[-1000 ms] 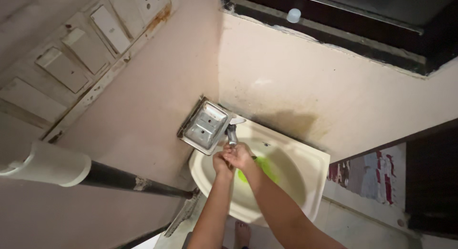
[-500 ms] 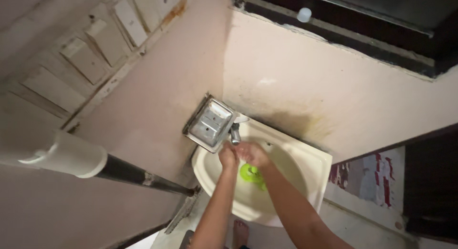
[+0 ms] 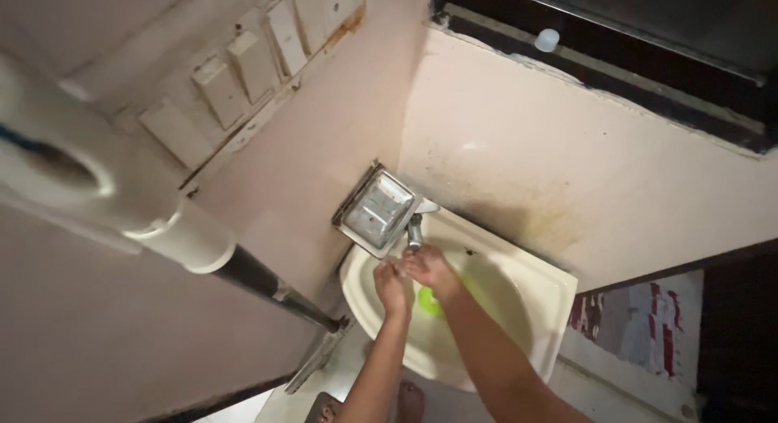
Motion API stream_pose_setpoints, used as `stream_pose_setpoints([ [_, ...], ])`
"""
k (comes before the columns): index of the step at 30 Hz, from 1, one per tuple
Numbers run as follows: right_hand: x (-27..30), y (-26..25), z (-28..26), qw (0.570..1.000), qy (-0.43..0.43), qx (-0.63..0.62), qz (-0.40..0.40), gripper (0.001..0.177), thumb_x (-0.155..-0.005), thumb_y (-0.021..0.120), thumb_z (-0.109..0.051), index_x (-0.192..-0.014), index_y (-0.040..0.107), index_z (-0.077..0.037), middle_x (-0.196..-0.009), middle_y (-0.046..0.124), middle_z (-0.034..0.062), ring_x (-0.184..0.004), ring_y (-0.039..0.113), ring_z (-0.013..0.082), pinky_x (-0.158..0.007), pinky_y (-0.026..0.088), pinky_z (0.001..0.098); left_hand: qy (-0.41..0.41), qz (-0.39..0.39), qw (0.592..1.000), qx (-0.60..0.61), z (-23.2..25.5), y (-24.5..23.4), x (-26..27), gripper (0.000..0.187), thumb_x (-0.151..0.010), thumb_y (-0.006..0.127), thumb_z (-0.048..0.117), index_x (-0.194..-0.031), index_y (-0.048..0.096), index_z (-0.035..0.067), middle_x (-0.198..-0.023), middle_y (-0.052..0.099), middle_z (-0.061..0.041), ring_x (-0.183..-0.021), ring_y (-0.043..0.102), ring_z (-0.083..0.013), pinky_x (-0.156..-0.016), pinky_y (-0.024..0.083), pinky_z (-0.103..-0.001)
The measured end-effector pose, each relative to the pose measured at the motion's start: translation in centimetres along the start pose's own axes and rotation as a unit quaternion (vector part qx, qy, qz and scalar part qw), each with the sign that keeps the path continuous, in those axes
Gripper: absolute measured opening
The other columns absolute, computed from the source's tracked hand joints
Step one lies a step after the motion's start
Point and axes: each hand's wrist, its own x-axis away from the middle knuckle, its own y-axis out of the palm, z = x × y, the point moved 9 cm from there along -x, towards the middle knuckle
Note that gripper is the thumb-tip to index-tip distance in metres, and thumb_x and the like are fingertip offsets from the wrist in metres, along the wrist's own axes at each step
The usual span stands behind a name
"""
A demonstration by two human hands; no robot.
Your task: The person cleans a small wall-mounted sink using a green sponge, wipes the faucet and basin, and then uses a bottle of liquid soap to continue scrubbing.
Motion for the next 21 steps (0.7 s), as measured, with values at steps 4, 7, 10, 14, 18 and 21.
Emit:
stream_pose_setpoints([
  [4, 6.0, 0.3, -4.1, 0.995, -0.028, 0.089, 0.023, 0.028, -0.094, 0.047, -0.017, -0.075, 0.055, 0.001, -0.065, 0.053, 0.0082, -0.054, 0.045, 0.0162, -0.046, 0.036, 0.0251, -0.048, -0.055, 0.993, 0.090, -1.1, 0.4, 1.1, 0.023, -0.104, 0.043, 0.007, -0.084, 0.055, 0.003, -0.079, 0.054, -0.003, -0.074, 0.050, -0.0144, -0.070, 0.042, -0.030],
  [7, 8.3, 6.9, -7.6, 0.976, -0.030, 0.183, 0.116, 0.026, -0.101, 0.048, -0.012, -0.079, 0.056, -0.002, -0.072, 0.057, 0.0068, -0.062, 0.052, 0.0166, -0.054, 0.044, 0.0272, -0.080, -0.058, 0.991, 0.085, -1.4, 1.0, 2.7, 0.020, -0.101, 0.045, 0.005, -0.086, 0.059, 0.004, -0.078, 0.056, -0.003, -0.072, 0.050, -0.0137, -0.069, 0.042, -0.029],
  [10, 9.7, 20.6, -8.7, 0.866, -0.085, 0.484, 0.090, 0.025, -0.105, 0.051, -0.016, -0.091, 0.063, 0.000, -0.081, 0.065, 0.0079, -0.069, 0.061, 0.0151, -0.058, 0.051, 0.0280, -0.116, -0.056, 0.991, 0.020, -1.7, 1.1, 4.7, 0.020, -0.102, 0.046, 0.009, -0.088, 0.060, 0.005, -0.079, 0.059, -0.002, -0.071, 0.052, -0.0124, -0.069, 0.043, -0.027],
  [14, 11.0, 35.9, -4.8, 0.680, -0.084, 0.729, -0.004, 0.023, -0.094, 0.050, 0.003, -0.104, 0.070, 0.006, -0.094, 0.078, 0.0125, -0.086, 0.079, 0.0182, -0.077, 0.066, 0.0311, -0.159, -0.063, 0.984, -0.043, -1.8, 1.3, 6.2, 0.020, -0.101, 0.047, 0.014, -0.088, 0.060, 0.006, -0.078, 0.060, -0.002, -0.070, 0.052, -0.0120, -0.066, 0.043, -0.027],
  [18, 13.1, 44.6, -4.0, 0.477, -0.224, 0.850, 0.001, 0.019, -0.077, 0.071, 0.005, -0.095, 0.078, 0.002, -0.081, 0.077, 0.0114, -0.073, 0.073, 0.0150, -0.069, 0.058, 0.0291, -0.127, -0.109, 0.985, 0.051, -0.8, 2.2, 6.5, 0.016, -0.102, 0.049, 0.010, -0.088, 0.056, 0.006, -0.077, 0.055, -0.002, -0.069, 0.049, -0.0122, -0.065, 0.041, -0.027],
  [21, 13.8, 46.0, -5.6, 0.510, -0.280, 0.812, 0.054, 0.021, -0.077, 0.066, 0.007, -0.091, 0.079, -0.001, -0.077, 0.077, 0.0089, -0.070, 0.073, 0.0112, -0.067, 0.059, 0.0266, -0.179, -0.086, 0.980, 0.022, -1.6, 1.3, 6.5, 0.018, -0.102, 0.046, 0.012, -0.088, 0.055, 0.008, -0.076, 0.053, -0.001, -0.067, 0.046, -0.0112, -0.062, 0.039, -0.027],
])
